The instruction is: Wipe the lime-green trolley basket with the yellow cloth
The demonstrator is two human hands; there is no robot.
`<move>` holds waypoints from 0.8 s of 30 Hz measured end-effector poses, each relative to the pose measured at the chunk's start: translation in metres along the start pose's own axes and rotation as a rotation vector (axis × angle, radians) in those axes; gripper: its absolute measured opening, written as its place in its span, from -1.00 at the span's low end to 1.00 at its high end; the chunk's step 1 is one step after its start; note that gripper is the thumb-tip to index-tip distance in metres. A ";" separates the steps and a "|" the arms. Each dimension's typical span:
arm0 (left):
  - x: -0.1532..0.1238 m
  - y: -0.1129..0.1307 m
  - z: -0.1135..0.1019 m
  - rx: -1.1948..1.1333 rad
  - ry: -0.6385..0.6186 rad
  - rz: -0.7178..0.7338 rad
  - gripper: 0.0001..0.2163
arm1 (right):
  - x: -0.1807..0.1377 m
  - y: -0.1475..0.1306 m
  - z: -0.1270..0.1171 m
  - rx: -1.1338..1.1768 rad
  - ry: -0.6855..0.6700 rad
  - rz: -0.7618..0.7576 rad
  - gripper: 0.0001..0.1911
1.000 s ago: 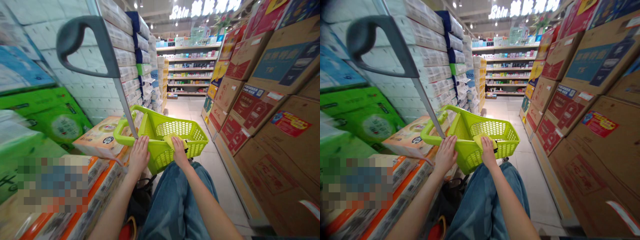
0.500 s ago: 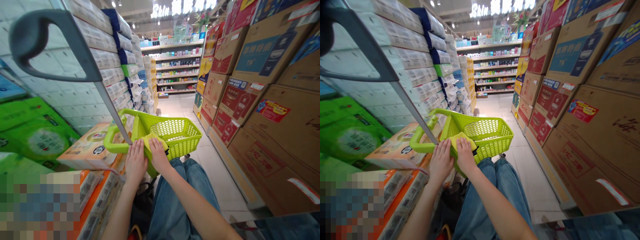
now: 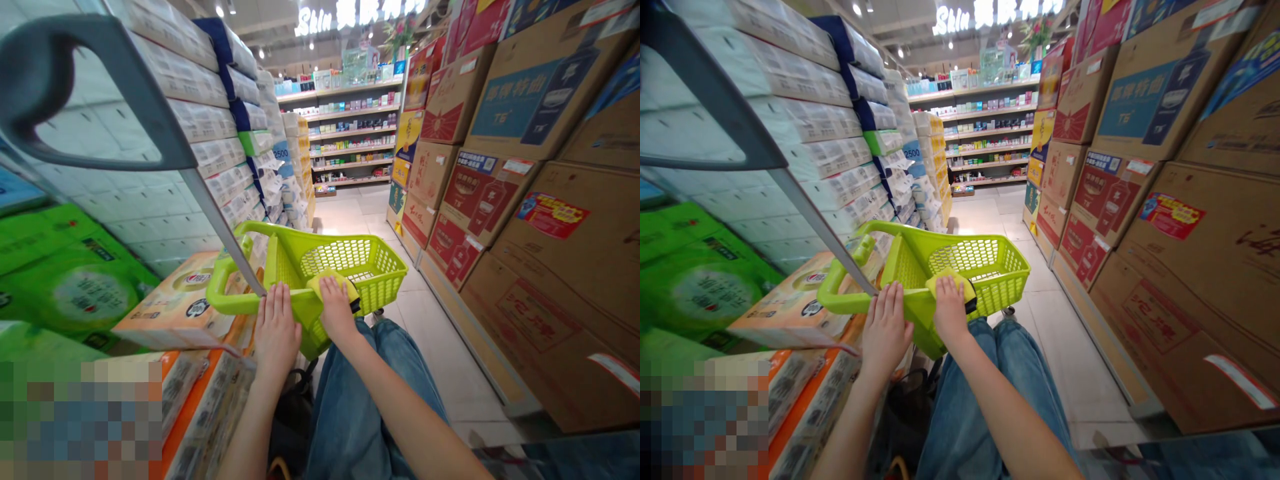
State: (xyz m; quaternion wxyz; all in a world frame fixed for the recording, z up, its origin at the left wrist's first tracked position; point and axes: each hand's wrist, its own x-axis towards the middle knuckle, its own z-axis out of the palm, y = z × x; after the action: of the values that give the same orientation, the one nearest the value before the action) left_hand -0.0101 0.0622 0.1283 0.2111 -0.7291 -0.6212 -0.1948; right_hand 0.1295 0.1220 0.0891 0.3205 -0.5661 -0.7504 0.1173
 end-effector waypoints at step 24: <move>-0.002 -0.003 0.006 -0.002 0.014 0.018 -0.29 | 0.000 0.017 -0.008 -0.012 0.016 0.025 -0.27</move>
State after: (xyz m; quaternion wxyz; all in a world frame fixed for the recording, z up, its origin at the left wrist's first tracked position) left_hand -0.0128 0.0640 0.1223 0.2165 -0.7336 -0.6129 -0.1984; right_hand 0.1471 0.1262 0.0861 0.3215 -0.5783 -0.7413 0.1123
